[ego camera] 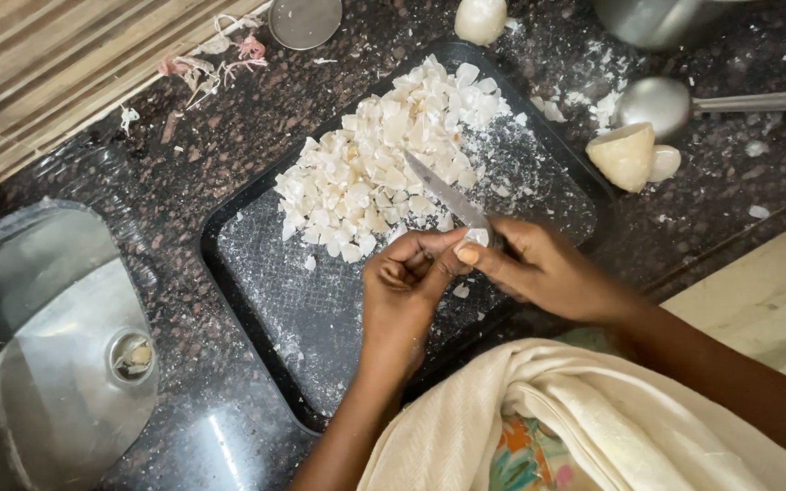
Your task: Peeling and cutting coconut into small pieces and transferring them into a metal bowl.
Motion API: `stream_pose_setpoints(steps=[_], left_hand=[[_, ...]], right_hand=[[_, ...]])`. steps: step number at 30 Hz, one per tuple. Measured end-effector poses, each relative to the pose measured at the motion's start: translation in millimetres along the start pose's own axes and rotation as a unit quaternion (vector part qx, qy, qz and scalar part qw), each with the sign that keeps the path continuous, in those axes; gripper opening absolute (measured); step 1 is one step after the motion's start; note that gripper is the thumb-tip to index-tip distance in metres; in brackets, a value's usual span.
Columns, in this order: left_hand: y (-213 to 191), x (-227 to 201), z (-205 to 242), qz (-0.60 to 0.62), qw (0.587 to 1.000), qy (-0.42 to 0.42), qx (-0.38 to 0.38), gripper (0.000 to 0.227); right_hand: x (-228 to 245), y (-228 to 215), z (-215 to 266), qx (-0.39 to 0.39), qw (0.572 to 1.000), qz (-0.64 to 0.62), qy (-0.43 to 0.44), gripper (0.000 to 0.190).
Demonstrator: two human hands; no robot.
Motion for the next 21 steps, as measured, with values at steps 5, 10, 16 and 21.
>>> stream_pose_setpoints(steps=[5,10,16,21], left_hand=[[-3,-1,4,0.017,1.0,-0.024,-0.011,0.015],[-10,5,2,0.032,0.999,-0.044,-0.004,0.018],[-15,9,0,0.117,0.99,-0.074,0.015,0.019],[-23,11,-6,0.048,0.998,-0.021,0.021,0.013]], right_hand=[[-11,7,1,-0.002,0.999,-0.024,-0.024,0.037],[-36,8,-2,-0.012,0.999,-0.016,-0.029,0.03],[-38,11,-6,-0.018,0.986,0.028,-0.162,0.027],[-35,16,-10,-0.062,0.986,0.139,-0.061,0.025]])
Point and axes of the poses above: each hand's wrist, its own z-axis away from the middle knuckle, its own y-axis out of the palm, x = y × z, the point moved 1 cm from there along -z, towards the middle knuckle, and after that the axes turned 6 degrees about z, right-handed, at the moved point
